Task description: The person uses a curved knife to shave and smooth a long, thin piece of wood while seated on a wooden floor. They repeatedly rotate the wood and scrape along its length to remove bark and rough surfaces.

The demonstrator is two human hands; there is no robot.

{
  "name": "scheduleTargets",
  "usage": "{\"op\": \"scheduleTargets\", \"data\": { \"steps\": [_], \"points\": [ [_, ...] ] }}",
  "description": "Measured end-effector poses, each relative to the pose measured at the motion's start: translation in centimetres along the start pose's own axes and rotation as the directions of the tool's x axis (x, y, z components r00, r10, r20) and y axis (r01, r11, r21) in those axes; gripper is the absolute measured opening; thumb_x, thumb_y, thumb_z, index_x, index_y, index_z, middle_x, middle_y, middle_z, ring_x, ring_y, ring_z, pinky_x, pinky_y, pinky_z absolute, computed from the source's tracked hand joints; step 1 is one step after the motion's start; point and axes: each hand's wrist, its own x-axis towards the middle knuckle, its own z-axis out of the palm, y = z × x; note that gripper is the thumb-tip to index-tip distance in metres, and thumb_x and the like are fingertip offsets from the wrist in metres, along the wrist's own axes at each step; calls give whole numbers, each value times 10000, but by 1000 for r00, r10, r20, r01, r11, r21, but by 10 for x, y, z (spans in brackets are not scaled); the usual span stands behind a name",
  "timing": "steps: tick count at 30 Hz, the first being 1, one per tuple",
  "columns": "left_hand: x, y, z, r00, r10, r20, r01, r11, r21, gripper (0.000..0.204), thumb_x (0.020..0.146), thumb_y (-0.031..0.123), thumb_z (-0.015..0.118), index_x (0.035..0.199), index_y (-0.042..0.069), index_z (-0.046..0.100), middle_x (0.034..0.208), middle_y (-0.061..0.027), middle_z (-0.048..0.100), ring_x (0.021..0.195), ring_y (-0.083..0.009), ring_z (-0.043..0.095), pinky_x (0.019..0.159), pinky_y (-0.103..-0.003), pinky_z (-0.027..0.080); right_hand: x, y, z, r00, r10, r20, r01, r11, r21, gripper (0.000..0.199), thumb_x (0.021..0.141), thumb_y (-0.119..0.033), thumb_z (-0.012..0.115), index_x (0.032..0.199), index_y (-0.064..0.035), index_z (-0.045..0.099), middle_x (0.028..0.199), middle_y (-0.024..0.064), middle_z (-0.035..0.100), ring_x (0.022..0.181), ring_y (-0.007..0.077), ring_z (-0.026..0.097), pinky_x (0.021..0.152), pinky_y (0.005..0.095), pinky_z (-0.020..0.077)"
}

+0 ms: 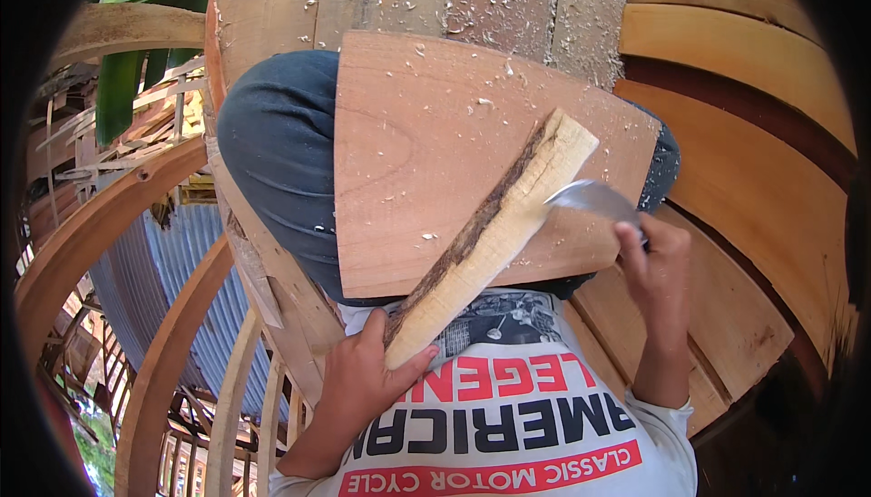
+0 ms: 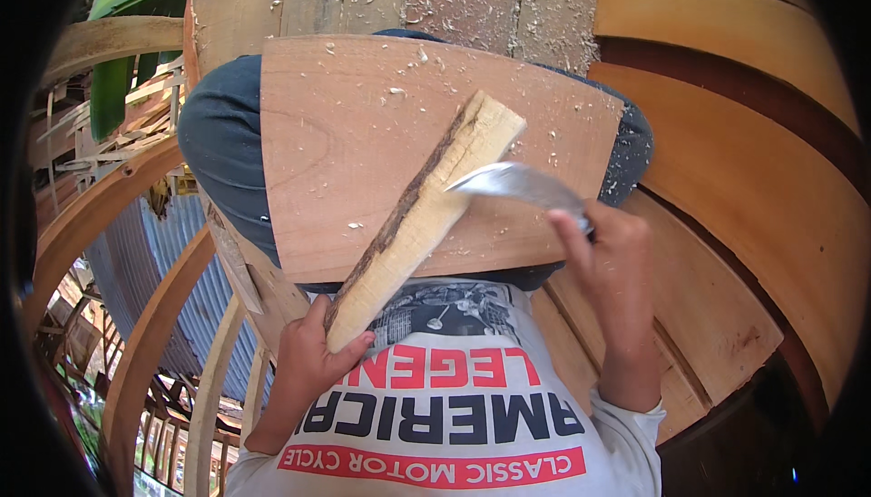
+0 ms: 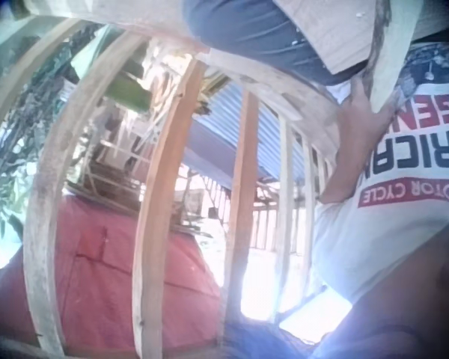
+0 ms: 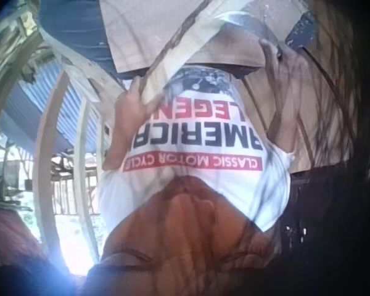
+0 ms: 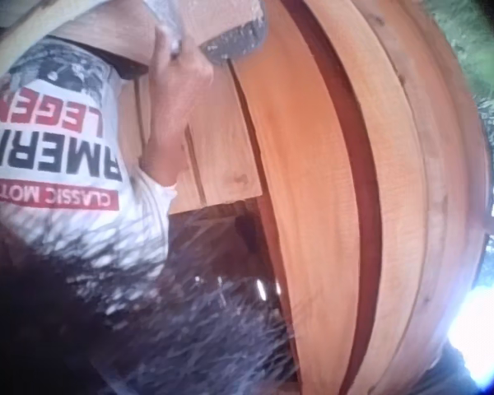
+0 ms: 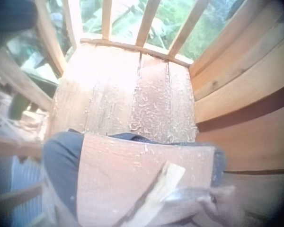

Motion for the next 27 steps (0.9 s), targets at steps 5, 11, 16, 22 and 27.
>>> {"op": "scheduleTargets", "data": {
  "steps": [5,11,16,22,27],
  "points": [
    [2,5,2,1000,-2,12,2,999,-40,537,769,479,712,860,-8,505,631,-202,619,588,-338,657,530,-404,499,-6,-11,25,966,-252,58,258,950,-177,507,797,-465,691,583,-35,529,503,125,503,440,288,533,436,354,410],
    [0,-5,5,1000,31,-1,-31,999,-38,523,770,467,716,849,-4,502,615,-196,610,578,-355,650,521,-397,497,11,31,8,974,134,-181,-141,989,-30,517,814,-438,688,598,2,525,511,152,497,432,300,520,430,358,395],
    [5,0,5,999,38,24,-37,997,-64,499,772,439,718,849,-5,505,632,-196,614,584,-358,650,524,-396,497,-12,-12,19,969,-246,39,249,961,-118,504,842,-394,677,610,34,546,507,192,486,418,313,495,425,351,376],
    [4,4,-2,998,16,59,-10,996,-94,482,775,412,722,854,-14,511,640,-198,615,601,-352,658,534,-382,498,11,14,13,997,26,-66,-29,999,-33,516,819,-425,688,588,7,524,525,179,503,416,310,517,429,377,404],
    [5,9,1,999,-11,52,16,994,-104,473,779,397,722,860,-21,515,640,-205,610,623,-353,663,545,-379,497,-7,-13,20,969,-231,92,239,967,-91,512,808,-451,692,577,-19,547,489,139,510,407,266,528,416,344,402]
  ]
}}
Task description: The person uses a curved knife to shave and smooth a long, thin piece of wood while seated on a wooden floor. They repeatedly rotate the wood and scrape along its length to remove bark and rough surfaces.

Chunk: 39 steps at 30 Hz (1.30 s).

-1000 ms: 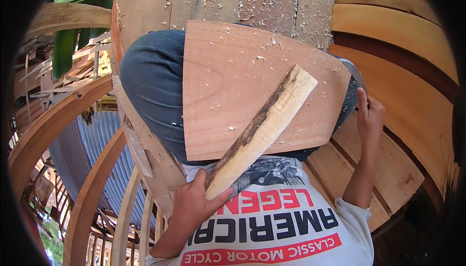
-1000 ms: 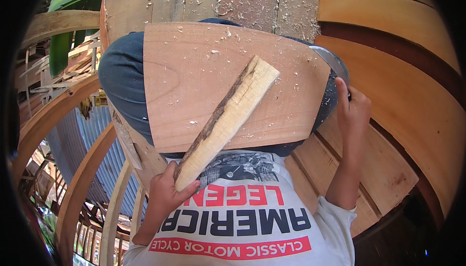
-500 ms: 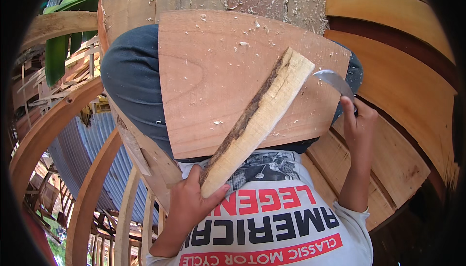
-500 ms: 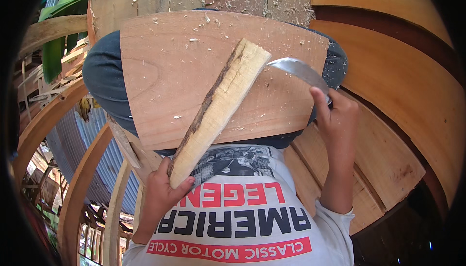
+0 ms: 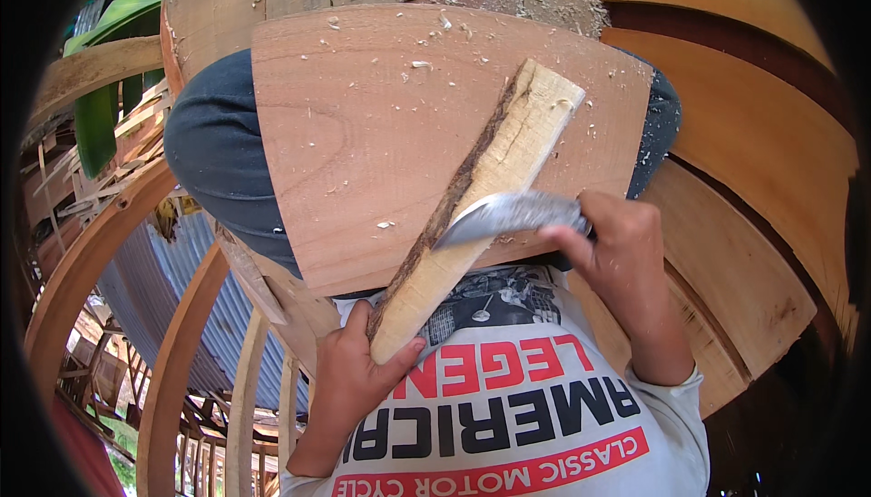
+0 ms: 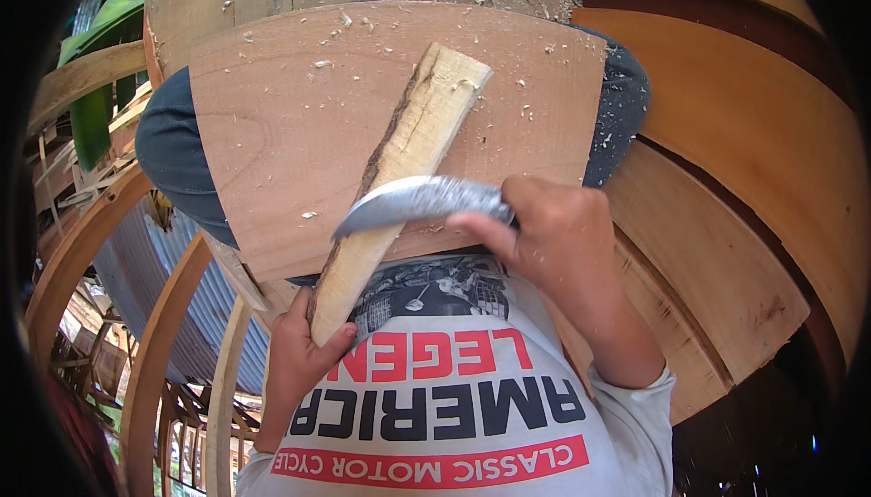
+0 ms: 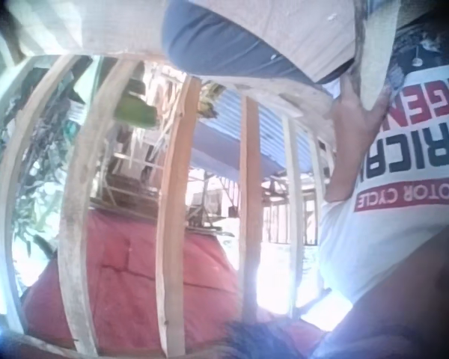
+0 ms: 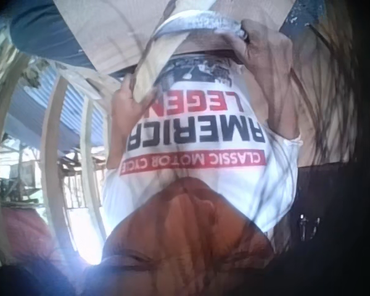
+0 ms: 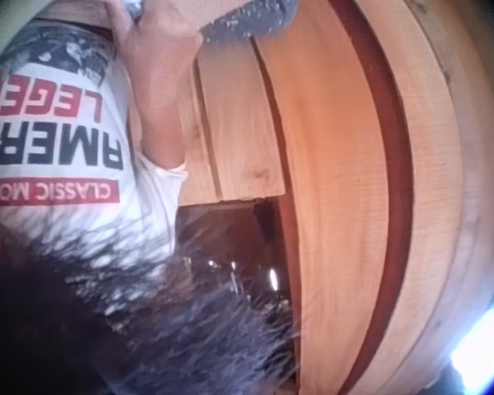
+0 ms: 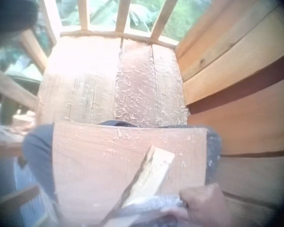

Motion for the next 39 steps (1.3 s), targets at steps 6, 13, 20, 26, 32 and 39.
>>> {"op": "scheduleTargets", "data": {
  "steps": [6,13,20,26,32,39],
  "points": [
    [8,4,-7,1000,14,23,-14,1000,-4,478,781,384,721,889,-35,518,671,-221,620,647,-363,667,553,-384,499,12,8,1,995,-1,-102,-5,998,-59,531,791,-472,701,574,-13,546,485,148,503,423,269,551,425,351,413],
    [10,3,-1,999,34,4,-34,999,-22,472,783,366,722,910,-39,517,679,-223,623,649,-370,666,562,-391,504,24,26,2,990,55,-133,-62,997,-49,547,784,-483,702,568,-17,513,487,151,481,414,275,534,426,358,410],
    [9,6,1,999,33,24,-32,999,-35,487,786,353,721,962,-53,517,713,-231,637,671,-381,668,578,-393,512,29,30,-3,985,136,-110,-137,991,0,521,793,-453,705,558,-41,491,481,138,475,409,272,513,420,350,405],
    [11,5,-1,999,45,28,-45,999,6,496,784,351,721,983,-56,518,732,-234,645,683,-383,670,584,-394,514,39,38,-8,972,194,-136,-203,977,-61,510,797,-467,694,588,-46,497,504,128,503,432,285,538,430,360,414],
    [8,10,-2,996,-57,68,57,998,-5,513,778,357,702,1003,-67,518,772,-207,641,731,-310,675,629,-336,491,16,18,2,995,-28,-97,27,1000,-10,511,816,-458,680,582,-36,511,491,132,503,427,283,529,428,340,399],
    [13,12,-1,998,-2,55,2,1000,-3,516,782,366,702,1006,-59,513,754,-206,636,702,-335,666,614,-354,495,10,24,8,984,-127,-124,118,990,-78,508,837,-442,670,625,5,554,502,144,495,408,248,490,435,320,390]
  ]
}}
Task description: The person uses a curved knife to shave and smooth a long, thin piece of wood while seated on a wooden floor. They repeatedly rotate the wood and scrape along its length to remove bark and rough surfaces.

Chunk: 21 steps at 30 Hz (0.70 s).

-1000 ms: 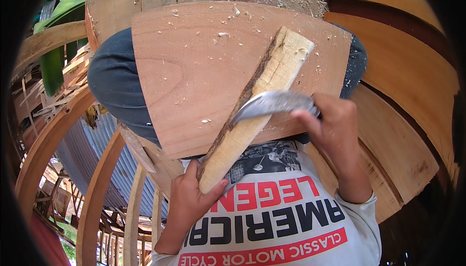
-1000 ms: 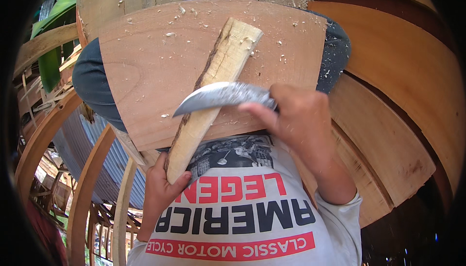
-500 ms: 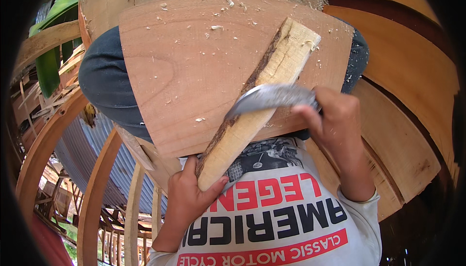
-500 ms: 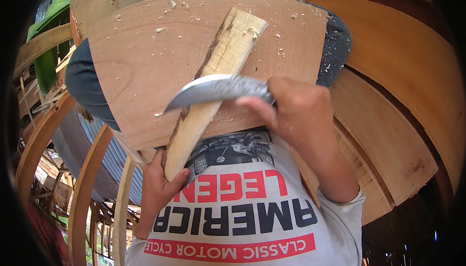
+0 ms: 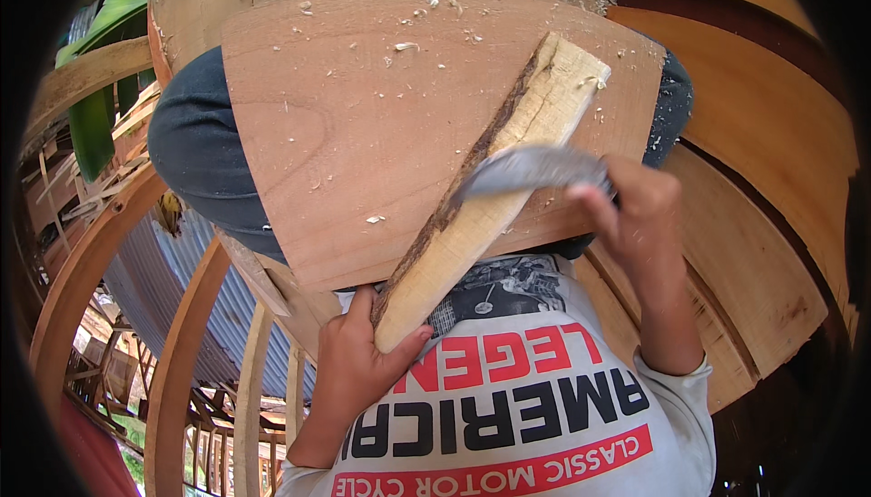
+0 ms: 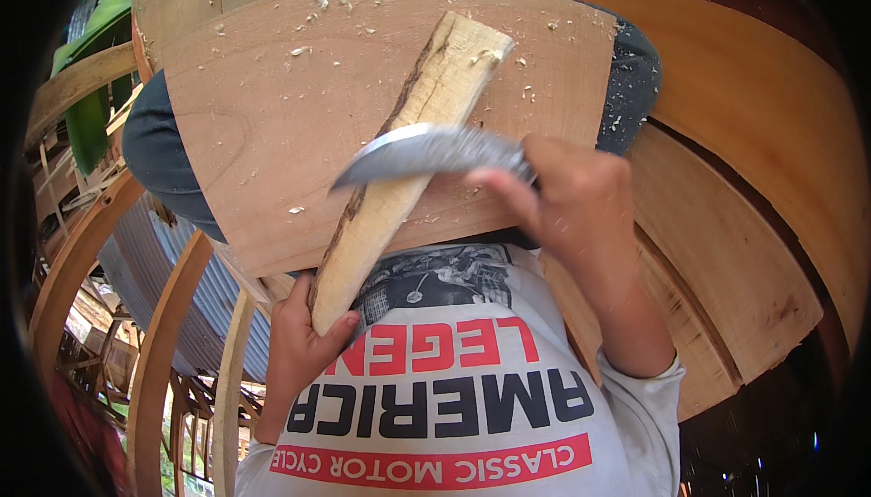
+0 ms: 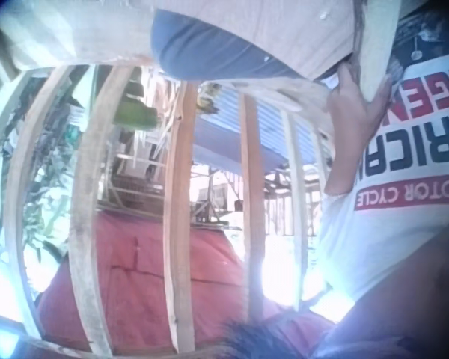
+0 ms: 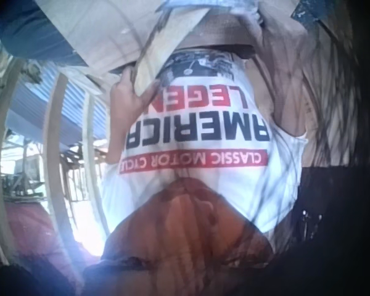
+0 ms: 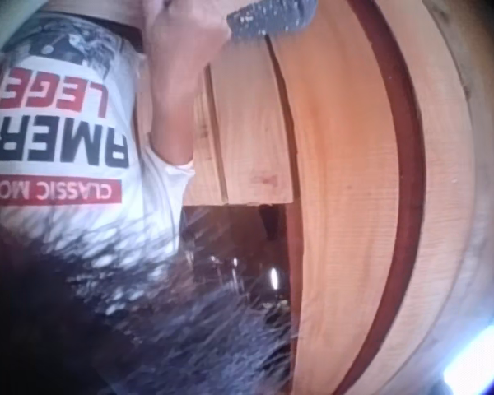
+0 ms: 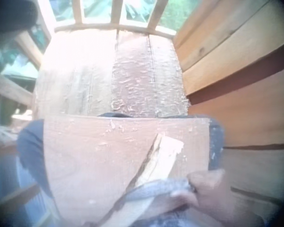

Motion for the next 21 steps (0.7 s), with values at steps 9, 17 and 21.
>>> {"op": "scheduleTargets", "data": {
  "steps": [9,17,21],
  "points": [
    [2,1,4,1000,-4,22,3,1000,18,549,795,395,703,1058,-46,509,773,-221,656,714,-380,674,602,-391,520,-2,6,-1,986,164,-14,-163,984,77,430,851,-427,660,749,-10,649,510,135,508,419,238,519,430,334,399],
    [-2,-1,7,1000,-6,10,6,1000,9,568,795,422,694,1052,-49,506,775,-238,648,732,-405,665,606,-403,514,11,25,-9,893,447,-51,-443,893,76,458,832,-410,683,654,-14,538,551,166,514,477,330,540,465,374,424],
    [1,-9,2,1000,-17,12,16,998,57,530,779,411,712,966,-46,518,724,-241,628,710,-411,657,590,-392,501,-6,12,-11,989,139,-40,-139,990,9,461,839,-391,683,650,4,541,518,167,469,424,285,500,433,355,388]
  ]
}}
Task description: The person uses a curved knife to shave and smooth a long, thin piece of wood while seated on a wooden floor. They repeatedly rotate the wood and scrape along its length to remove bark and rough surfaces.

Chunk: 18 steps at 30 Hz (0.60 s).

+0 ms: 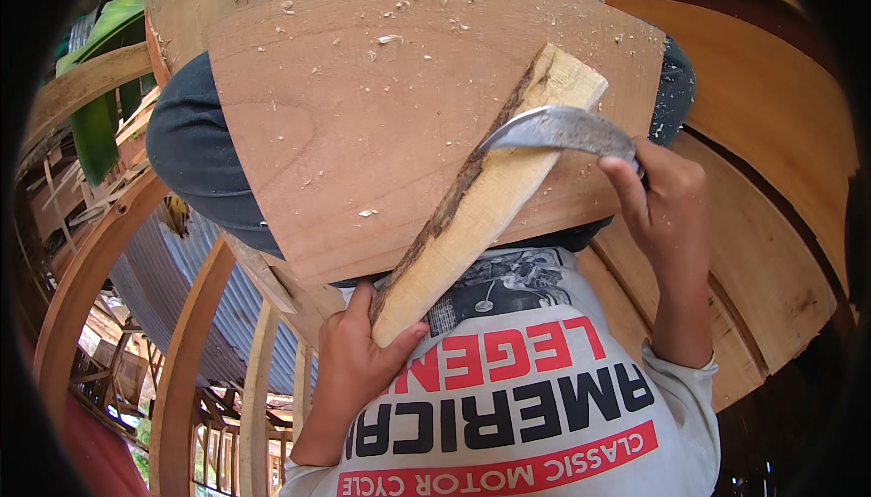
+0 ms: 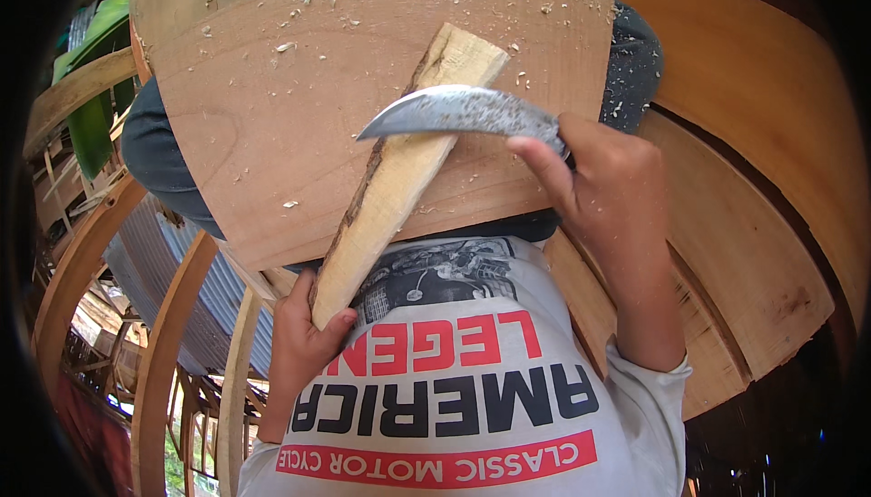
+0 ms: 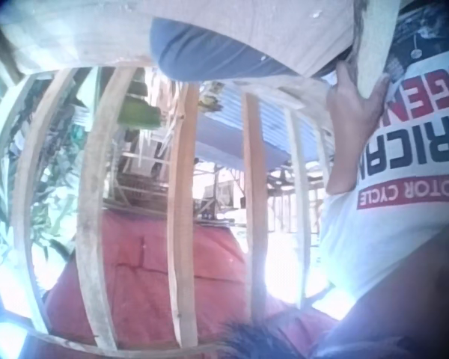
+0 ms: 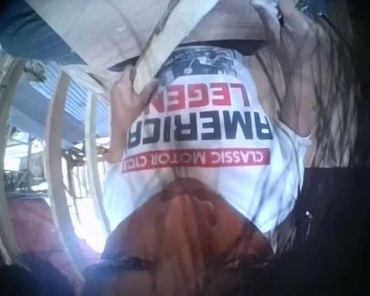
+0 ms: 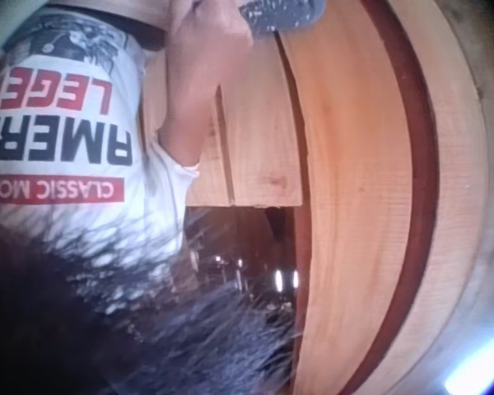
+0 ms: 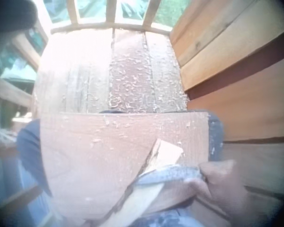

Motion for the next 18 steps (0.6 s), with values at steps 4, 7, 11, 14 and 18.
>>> {"op": "scheduleTargets", "data": {
  "steps": [4,7,11,14,18],
  "points": [
    [-5,-2,7,1000,-7,-8,7,998,-64,484,779,372,720,939,-44,534,722,-230,626,697,-380,660,593,-371,490,2,20,-2,971,237,27,-239,962,131,502,845,-401,677,604,11,523,497,189,416,427,290,401,421,317,344],
    [-3,-1,7,1000,25,9,-23,983,-180,442,802,324,703,979,-53,551,754,-206,630,704,-274,649,638,-343,483,-4,8,9,963,270,29,-267,921,283,492,883,-382,639,641,34,536,523,205,418,428,285,383,426,337,345],
    [4,-10,-1,988,70,139,-12,926,-377,457,867,344,626,1060,-64,562,796,-70,603,722,-127,528,681,-283,453,-3,21,15,914,403,-52,-360,863,355,491,893,-393,622,689,51,566,538,224,438,448,327,396,442,347,367],
    [6,-22,0,969,71,235,44,892,-450,490,901,452,565,992,-30,564,714,28,500,659,-69,434,593,-229,383,-1,23,13,909,413,-59,-353,836,420,483,882,-399,633,691,42,578,538,226,460,460,341,452,448,351,389],
    [9,-22,2,955,105,277,46,871,-489,508,904,538,537,865,32,528,625,73,407,575,-25,346,488,-206,278,-7,1,17,986,148,-74,-105,906,410,489,858,-445,642,662,1,614,527,196,521,484,342,564,442,372,429]
  ]
}}
